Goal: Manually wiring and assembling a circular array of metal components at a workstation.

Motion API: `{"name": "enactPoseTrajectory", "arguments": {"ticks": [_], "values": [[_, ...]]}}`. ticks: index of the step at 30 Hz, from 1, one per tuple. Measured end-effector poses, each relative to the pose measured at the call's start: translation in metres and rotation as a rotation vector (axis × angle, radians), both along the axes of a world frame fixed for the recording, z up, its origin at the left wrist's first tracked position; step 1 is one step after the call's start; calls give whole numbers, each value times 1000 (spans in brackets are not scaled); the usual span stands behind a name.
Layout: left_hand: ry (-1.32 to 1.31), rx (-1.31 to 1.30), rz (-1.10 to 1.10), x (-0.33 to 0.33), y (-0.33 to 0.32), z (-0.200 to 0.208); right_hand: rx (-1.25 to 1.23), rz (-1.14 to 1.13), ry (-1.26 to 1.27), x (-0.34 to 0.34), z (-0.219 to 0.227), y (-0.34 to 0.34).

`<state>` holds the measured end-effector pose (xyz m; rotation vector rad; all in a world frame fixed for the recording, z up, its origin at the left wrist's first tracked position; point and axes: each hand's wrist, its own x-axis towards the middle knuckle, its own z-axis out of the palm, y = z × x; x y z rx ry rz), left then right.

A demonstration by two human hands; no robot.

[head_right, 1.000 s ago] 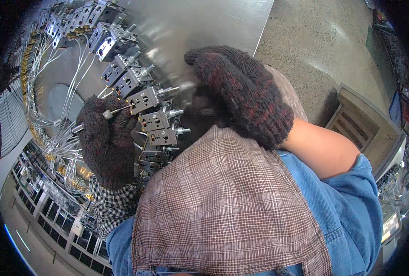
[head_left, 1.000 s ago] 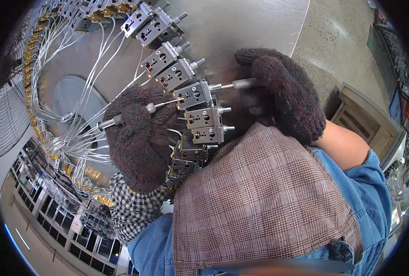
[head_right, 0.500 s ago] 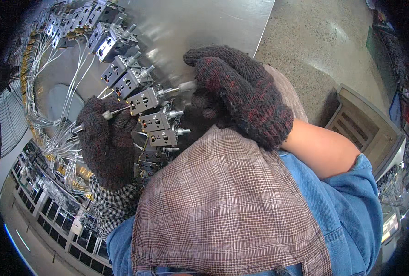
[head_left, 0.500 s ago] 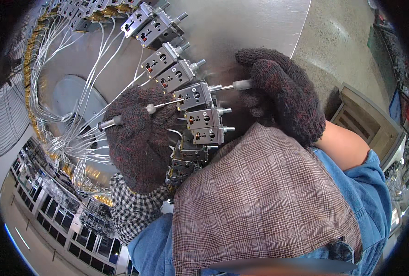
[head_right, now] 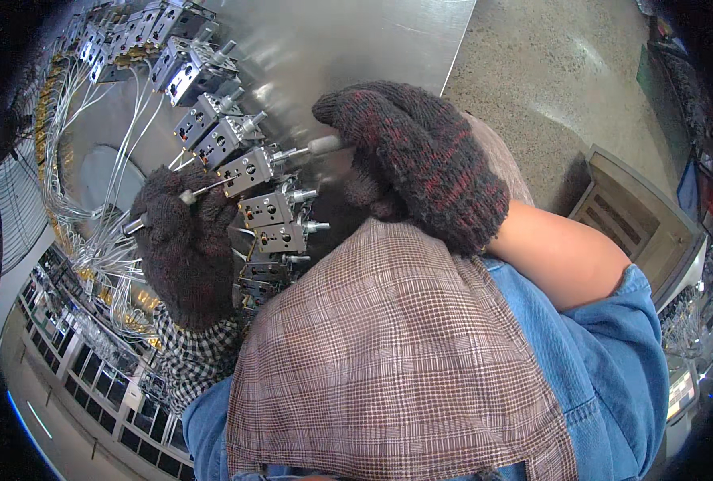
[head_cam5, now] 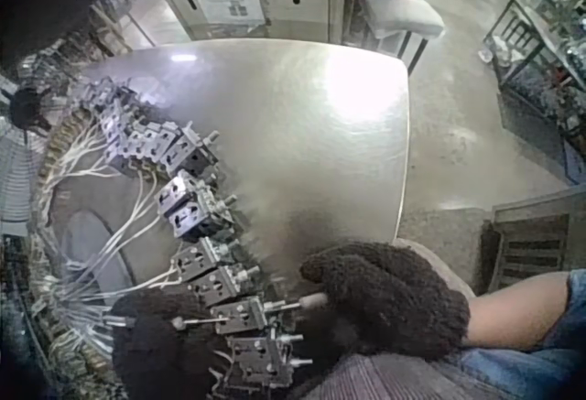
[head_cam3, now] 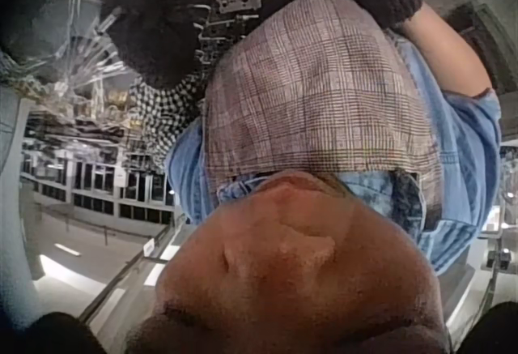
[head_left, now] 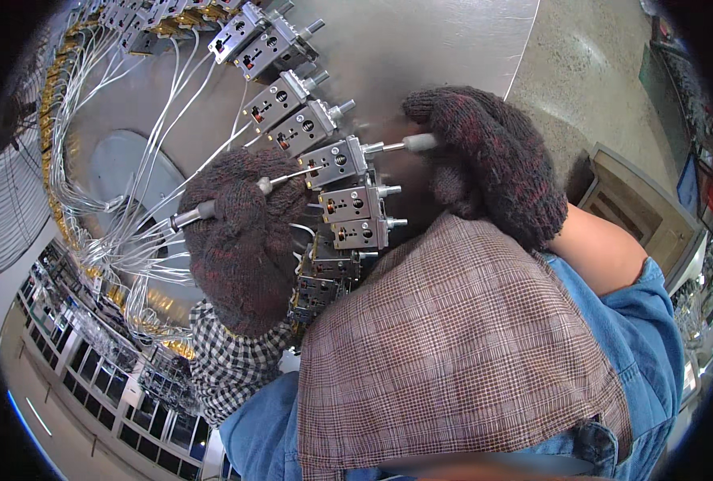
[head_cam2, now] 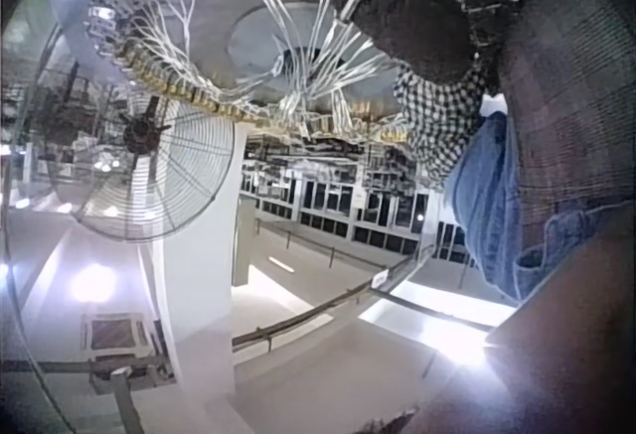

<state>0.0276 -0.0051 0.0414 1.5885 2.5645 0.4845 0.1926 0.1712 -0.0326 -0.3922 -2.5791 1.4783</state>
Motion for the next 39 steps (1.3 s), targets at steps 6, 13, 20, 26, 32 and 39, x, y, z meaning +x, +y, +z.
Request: {"name": "enactPoseTrajectory", "arguments": {"ticks": [6, 13, 20, 26, 32, 39], "values": [[-21, 40, 16, -3, -3, -6, -195, -30, 94, 3, -4, -3], [-154, -73, 98, -3, -2, 10, -1248, -425, -266, -16, 39, -2], [-559, 149, 119, -11, -10, -13, -1089, -363, -223, -15, 28, -4], [-747, 294, 268, -10, -9, -13, -1024, -397, -154, -20, 29, -9], [-129, 138, -23, -22, -9, -14, -1166, -403, -211, -27, 29, -9], [-186, 136, 56, -24, -6, -14, -1052, -388, -144, -30, 27, -11]]}}
